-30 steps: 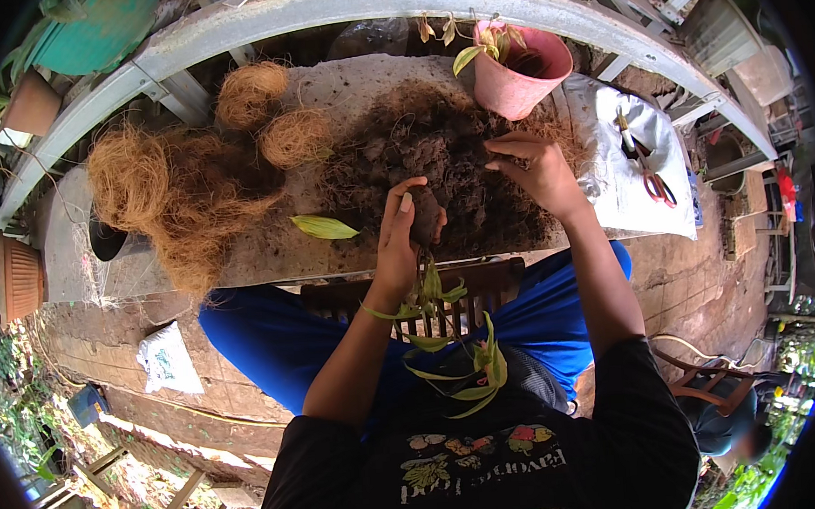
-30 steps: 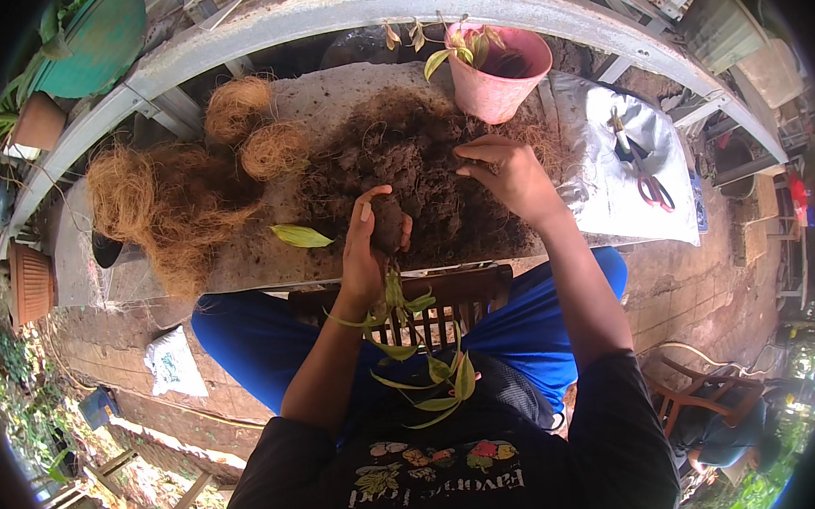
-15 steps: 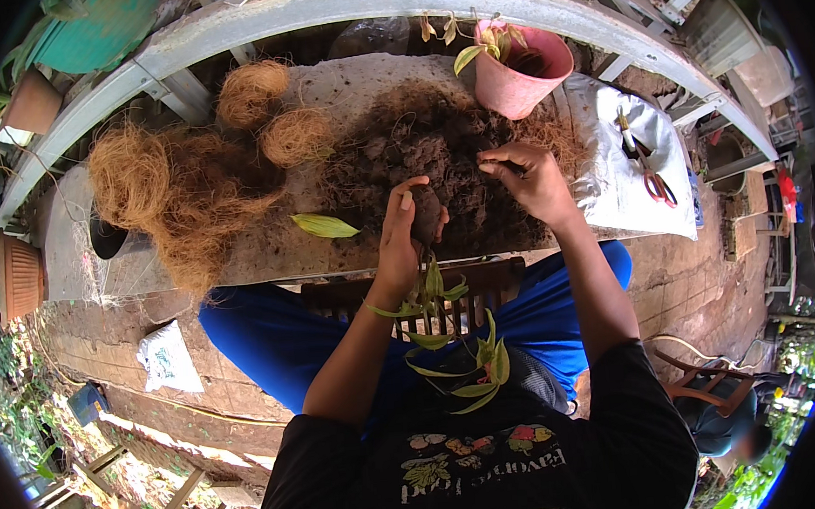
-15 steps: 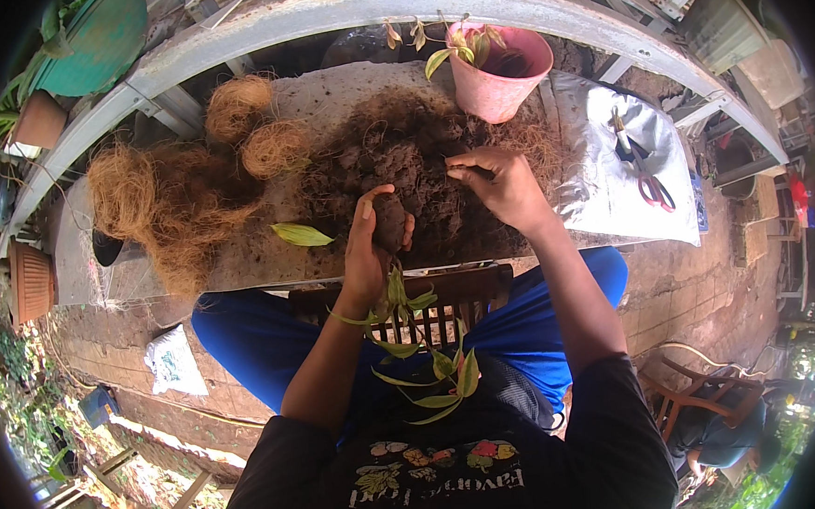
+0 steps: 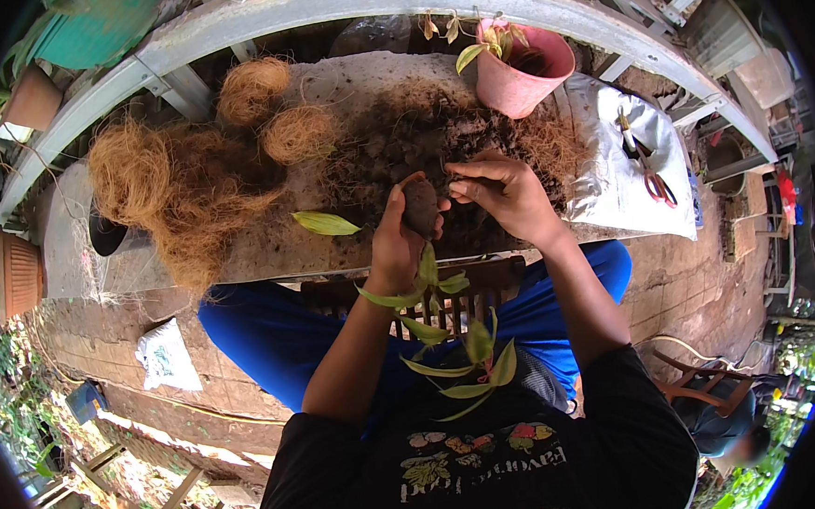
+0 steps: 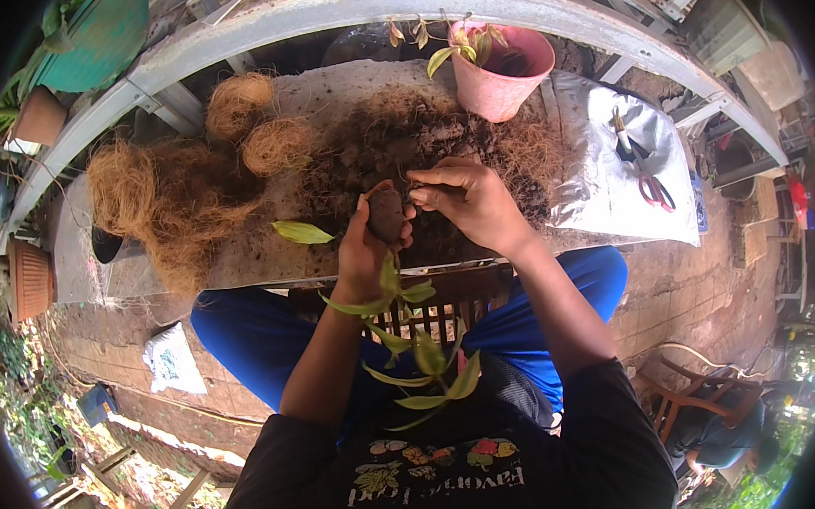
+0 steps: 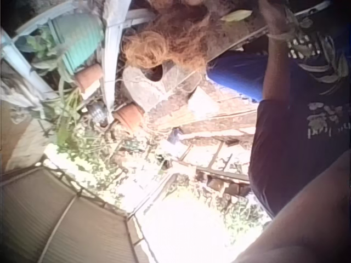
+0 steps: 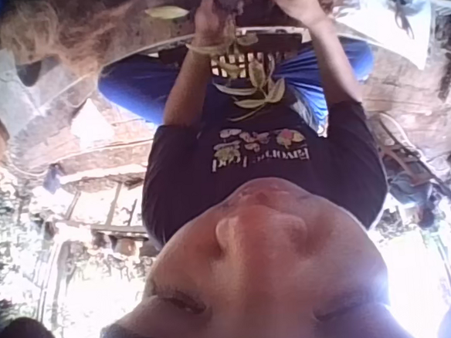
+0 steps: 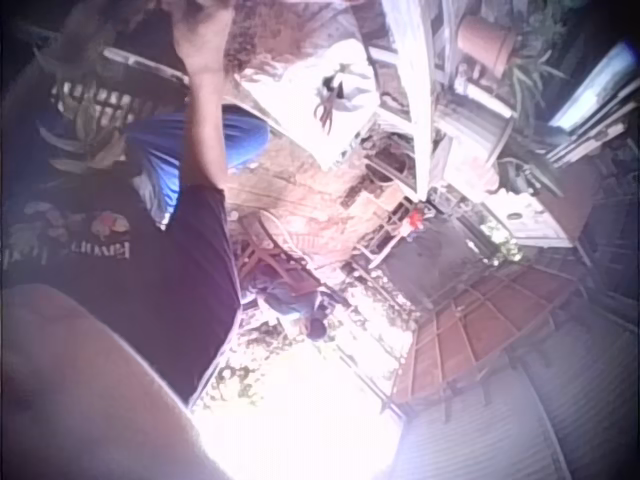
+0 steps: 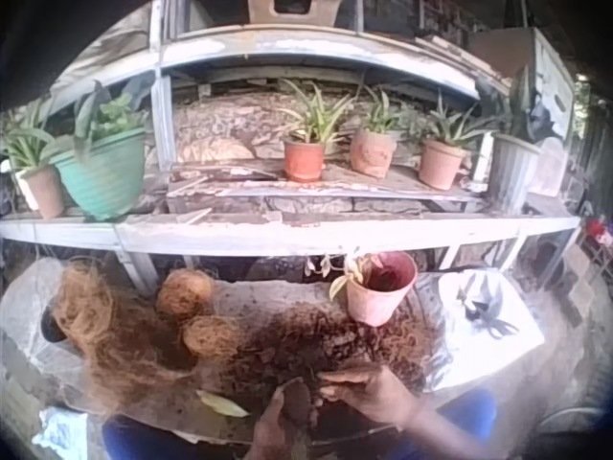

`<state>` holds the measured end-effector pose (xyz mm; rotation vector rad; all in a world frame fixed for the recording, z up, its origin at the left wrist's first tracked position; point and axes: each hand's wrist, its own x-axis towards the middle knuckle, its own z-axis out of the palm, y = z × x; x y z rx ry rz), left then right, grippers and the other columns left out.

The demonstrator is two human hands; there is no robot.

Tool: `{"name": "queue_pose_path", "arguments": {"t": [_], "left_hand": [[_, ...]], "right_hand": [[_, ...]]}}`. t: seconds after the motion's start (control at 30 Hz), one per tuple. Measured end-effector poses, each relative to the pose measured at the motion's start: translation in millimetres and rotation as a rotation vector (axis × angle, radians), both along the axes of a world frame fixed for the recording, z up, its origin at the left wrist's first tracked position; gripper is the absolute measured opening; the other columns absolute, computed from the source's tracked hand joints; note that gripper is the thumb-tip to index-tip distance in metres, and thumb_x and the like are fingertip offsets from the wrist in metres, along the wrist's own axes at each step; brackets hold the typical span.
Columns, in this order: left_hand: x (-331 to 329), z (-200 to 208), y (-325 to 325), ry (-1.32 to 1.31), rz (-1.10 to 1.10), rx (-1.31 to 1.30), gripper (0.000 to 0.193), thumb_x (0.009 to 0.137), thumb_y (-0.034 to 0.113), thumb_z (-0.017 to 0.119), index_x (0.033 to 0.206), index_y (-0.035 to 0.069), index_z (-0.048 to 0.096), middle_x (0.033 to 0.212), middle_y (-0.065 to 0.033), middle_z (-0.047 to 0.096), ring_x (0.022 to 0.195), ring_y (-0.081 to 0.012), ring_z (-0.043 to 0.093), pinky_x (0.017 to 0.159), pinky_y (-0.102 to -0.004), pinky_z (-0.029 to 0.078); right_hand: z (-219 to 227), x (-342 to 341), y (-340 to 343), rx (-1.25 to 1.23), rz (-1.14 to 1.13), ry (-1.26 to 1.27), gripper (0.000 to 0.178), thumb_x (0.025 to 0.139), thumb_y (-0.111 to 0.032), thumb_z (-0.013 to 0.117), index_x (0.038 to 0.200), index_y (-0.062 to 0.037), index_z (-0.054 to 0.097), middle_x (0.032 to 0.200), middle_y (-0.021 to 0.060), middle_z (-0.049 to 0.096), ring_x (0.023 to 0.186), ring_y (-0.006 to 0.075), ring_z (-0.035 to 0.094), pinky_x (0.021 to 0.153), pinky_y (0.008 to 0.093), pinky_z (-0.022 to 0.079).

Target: The person sits cross-legged and packs coconut coir around the roots of a small potted plant, shaping it into a ball by hand. They repeatedly add and compress the coir, rotating the plant to ensure even coverage.

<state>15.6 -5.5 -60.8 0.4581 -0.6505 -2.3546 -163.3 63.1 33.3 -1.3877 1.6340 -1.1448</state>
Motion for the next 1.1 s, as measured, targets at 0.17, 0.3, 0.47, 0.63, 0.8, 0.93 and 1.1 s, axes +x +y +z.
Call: {"name": "queue_pose_path", "arguments": {"t": [0.17, 0.3, 0.47, 0.63, 0.8, 0.93, 1.1], "left_hand": [[4, 2, -5, 0.101, 0.011, 0.198, 0.046, 0.111, 0.041, 0.033, 0.147, 0.014, 0.044, 0.123, -0.0132, 0.064, 0.085, -0.0170, 0.062, 0.078, -0.0332, 0.052], [2, 16, -1, 0.086, 0.016, 0.172, 0.049, 0.112, 0.042, 0.033, 0.152, 0.015, 0.040, 0.125, -0.0093, 0.063, 0.093, -0.0164, 0.063, 0.083, -0.0344, 0.053], [2, 11, 3, 0.069, 0.040, 0.043, 0.049, 0.112, 0.042, 0.029, 0.153, 0.016, 0.038, 0.127, -0.0096, 0.061, 0.110, -0.0179, 0.062, 0.093, -0.0363, 0.054], [3, 22, 10, 0.015, 0.070, -0.008, 0.048, 0.112, 0.041, 0.028, 0.151, 0.013, 0.037, 0.123, -0.0067, 0.060, 0.110, -0.0165, 0.061, 0.094, -0.0326, 0.051], [4, 20, 11, -0.175, 0.081, -0.358, 0.050, 0.110, 0.037, 0.044, 0.150, 0.009, 0.032, 0.123, -0.0063, 0.055, 0.103, -0.0121, 0.056, 0.093, -0.0299, 0.047], [1, 25, 20, -0.138, 0.056, -0.394, 0.052, 0.109, 0.038, 0.046, 0.150, 0.008, 0.030, 0.122, -0.0068, 0.054, 0.105, -0.0121, 0.054, 0.095, -0.0288, 0.045], [1, 23, 19, -0.179, 0.046, -0.363, 0.063, 0.107, 0.047, 0.046, 0.153, 0.008, 0.027, 0.110, -0.0061, 0.060, 0.089, -0.0115, 0.060, 0.079, -0.0251, 0.050]], "right_hand": [[1, 16, 7, -0.076, -0.059, 0.047, 0.020, 0.090, -0.001, 0.075, 0.109, 0.0054, 0.072, 0.105, 0.0104, 0.072, 0.094, 0.0140, 0.070, 0.082, 0.0263, 0.058], [-13, 27, 11, 0.001, -0.079, -0.215, 0.017, 0.089, -0.001, 0.077, 0.103, 0.0066, 0.072, 0.101, 0.0093, 0.073, 0.090, 0.0135, 0.071, 0.080, 0.0265, 0.059], [-17, 37, 10, -0.079, -0.023, -0.031, 0.018, 0.084, 0.000, 0.081, 0.097, 0.0055, 0.071, 0.097, 0.0090, 0.069, 0.084, 0.0137, 0.070, 0.073, 0.0263, 0.059], [-21, 45, 8, 0.040, -0.128, -0.208, 0.016, 0.083, -0.001, 0.082, 0.092, 0.0043, 0.069, 0.090, 0.0070, 0.068, 0.078, 0.0133, 0.070, 0.071, 0.0257, 0.059], [-25, 44, 10, 0.043, -0.120, -0.431, 0.019, 0.086, -0.002, 0.080, 0.090, 0.0026, 0.062, 0.083, 0.0062, 0.068, 0.075, 0.0121, 0.071, 0.066, 0.0243, 0.061], [-21, 39, 15, 0.062, -0.128, -0.428, 0.021, 0.087, -0.003, 0.080, 0.087, 0.0015, 0.060, 0.082, 0.0056, 0.067, 0.074, 0.0107, 0.070, 0.065, 0.0238, 0.061], [-15, 43, 16, 0.089, -0.155, -0.388, 0.023, 0.087, -0.007, 0.081, 0.086, 0.0001, 0.059, 0.081, 0.0038, 0.066, 0.074, 0.0094, 0.069, 0.064, 0.0234, 0.059]]}}
